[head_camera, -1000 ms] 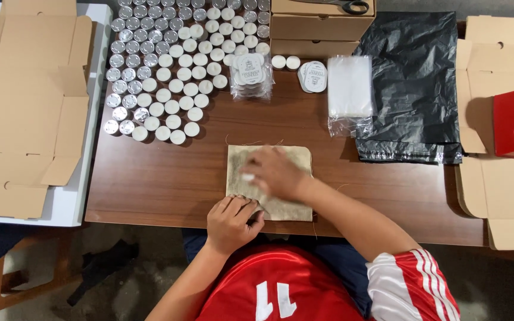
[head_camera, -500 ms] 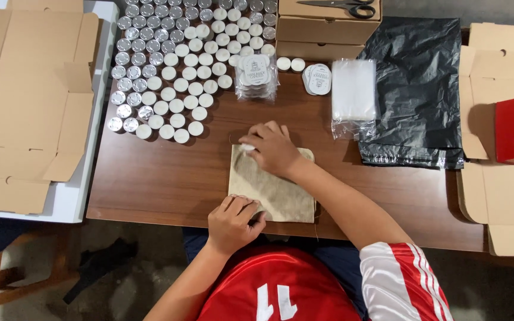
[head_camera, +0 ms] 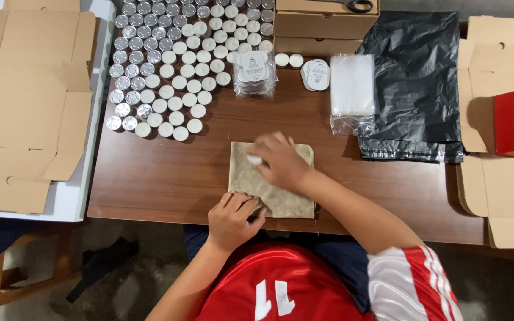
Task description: Cleaning the bottom of small tea light candles by rubbing them against a burlap cloth on a work table.
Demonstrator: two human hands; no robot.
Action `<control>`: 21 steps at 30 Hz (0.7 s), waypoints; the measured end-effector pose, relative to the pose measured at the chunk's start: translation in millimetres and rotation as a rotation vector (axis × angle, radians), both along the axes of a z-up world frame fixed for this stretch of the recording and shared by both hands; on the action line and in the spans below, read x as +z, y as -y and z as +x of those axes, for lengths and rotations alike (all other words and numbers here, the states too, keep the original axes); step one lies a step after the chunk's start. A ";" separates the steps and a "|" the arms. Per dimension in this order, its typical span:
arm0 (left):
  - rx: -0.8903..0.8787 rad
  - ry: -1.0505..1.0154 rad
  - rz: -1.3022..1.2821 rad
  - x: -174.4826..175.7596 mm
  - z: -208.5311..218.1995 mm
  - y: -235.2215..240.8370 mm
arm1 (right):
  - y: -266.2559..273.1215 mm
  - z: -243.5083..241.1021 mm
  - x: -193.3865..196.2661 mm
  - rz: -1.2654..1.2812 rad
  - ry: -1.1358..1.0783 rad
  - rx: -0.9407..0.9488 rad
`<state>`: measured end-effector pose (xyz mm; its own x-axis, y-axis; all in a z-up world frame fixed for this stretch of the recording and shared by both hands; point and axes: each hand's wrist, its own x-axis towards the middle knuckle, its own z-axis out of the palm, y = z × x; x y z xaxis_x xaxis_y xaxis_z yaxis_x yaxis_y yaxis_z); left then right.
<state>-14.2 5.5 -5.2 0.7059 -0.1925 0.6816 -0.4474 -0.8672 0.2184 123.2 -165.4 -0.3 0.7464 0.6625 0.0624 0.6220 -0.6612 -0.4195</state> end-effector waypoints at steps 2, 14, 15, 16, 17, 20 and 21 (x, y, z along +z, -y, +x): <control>0.001 -0.003 0.005 0.7 0.5 -2.2 | 18.4 -28.1 8.4 -0.037 -0.010 0.038; -0.019 -0.035 -0.016 -1.6 0.7 2.2 | 74.4 -79.8 -2.2 -0.031 0.007 -0.197; -0.015 -0.029 -0.009 -2.2 0.7 1.9 | 66.8 -90.2 -0.9 -0.001 0.055 -0.111; -0.019 -0.030 -0.006 -1.3 1.0 1.6 | 69.8 -82.6 3.6 0.002 0.054 -0.114; -0.029 -0.040 -0.013 -0.7 0.4 2.2 | 73.8 -76.0 8.2 -0.044 0.050 -0.166; -0.033 -0.058 -0.026 2.4 -1.7 3.9 | 98.8 -57.4 15.4 -0.106 0.013 -0.311; -0.027 -0.062 -0.033 3.3 -0.3 4.9 | 110.0 -49.9 17.3 -0.122 -0.014 -0.405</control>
<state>-14.5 0.6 -1.9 0.7416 -0.1898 0.6434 -0.4551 -0.8470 0.2748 73.3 -275.3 17.0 0.9483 0.3172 -0.0101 0.2964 -0.8965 -0.3293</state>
